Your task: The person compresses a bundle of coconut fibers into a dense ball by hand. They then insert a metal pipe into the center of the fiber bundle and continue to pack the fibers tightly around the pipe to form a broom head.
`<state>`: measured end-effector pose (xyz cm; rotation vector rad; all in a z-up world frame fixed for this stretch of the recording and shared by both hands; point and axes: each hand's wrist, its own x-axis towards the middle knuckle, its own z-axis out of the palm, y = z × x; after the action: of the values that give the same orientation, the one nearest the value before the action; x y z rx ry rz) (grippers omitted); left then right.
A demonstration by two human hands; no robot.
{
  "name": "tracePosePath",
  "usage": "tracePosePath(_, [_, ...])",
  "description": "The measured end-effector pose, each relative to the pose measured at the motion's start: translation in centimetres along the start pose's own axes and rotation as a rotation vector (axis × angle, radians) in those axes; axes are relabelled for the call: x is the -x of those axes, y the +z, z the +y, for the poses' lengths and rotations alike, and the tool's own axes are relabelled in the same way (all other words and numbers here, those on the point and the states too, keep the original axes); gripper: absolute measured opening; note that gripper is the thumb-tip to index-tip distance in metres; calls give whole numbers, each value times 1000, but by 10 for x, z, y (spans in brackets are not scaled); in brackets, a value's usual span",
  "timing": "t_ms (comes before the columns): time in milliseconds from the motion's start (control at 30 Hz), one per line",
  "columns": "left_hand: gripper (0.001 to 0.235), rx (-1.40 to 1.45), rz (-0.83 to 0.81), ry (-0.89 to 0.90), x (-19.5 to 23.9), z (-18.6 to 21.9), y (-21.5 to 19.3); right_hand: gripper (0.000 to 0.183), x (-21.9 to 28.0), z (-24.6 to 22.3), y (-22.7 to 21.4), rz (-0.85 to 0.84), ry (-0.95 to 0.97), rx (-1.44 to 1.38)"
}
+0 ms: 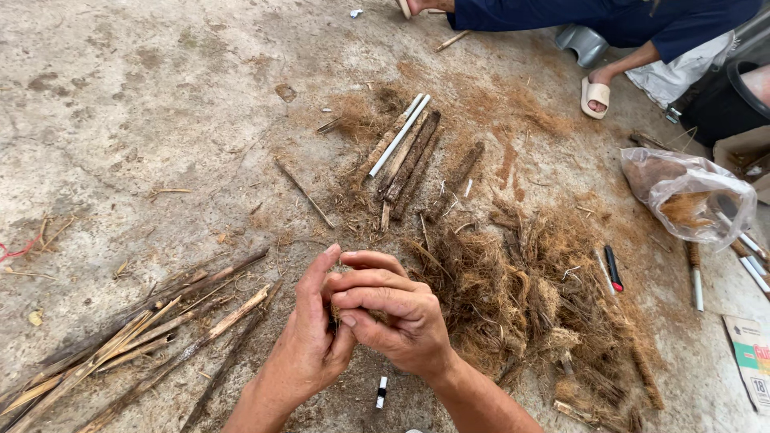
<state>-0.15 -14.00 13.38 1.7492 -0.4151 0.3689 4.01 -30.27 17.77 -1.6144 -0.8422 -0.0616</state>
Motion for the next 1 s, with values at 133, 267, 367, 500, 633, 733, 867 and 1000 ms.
tracePosePath(133, [92,38,-67,-72,-2,8,-5,18,-1,1,-3,-22,18,-47])
tracePosePath(267, [102,-75,-142,4,-10,25,-18,18,3,8,-2,-13,-5,-65])
tracePosePath(367, [111,-175,-200,49,-17,38,-29,19,1,17,-4,16,-92,-24])
tracePosePath(500, [116,-58,-87,-192,-9,62,-56,18,3,21,-9,36,-29,36])
tracePosePath(633, [52,-17,292,62,-13,72,-43,15,3,24,0,43,52,-24])
tracePosePath(733, [49,-280,257,19,-16,68,-24,13,3,14,20,-33,-52,109])
tracePosePath(867, [43,99,365,-129,5,36,-1,22,3,-3,49,-11,-54,75])
tracePosePath(1000, [59,516,159,-206,18,-36,-51,17,-2,-9,76,106,-148,106])
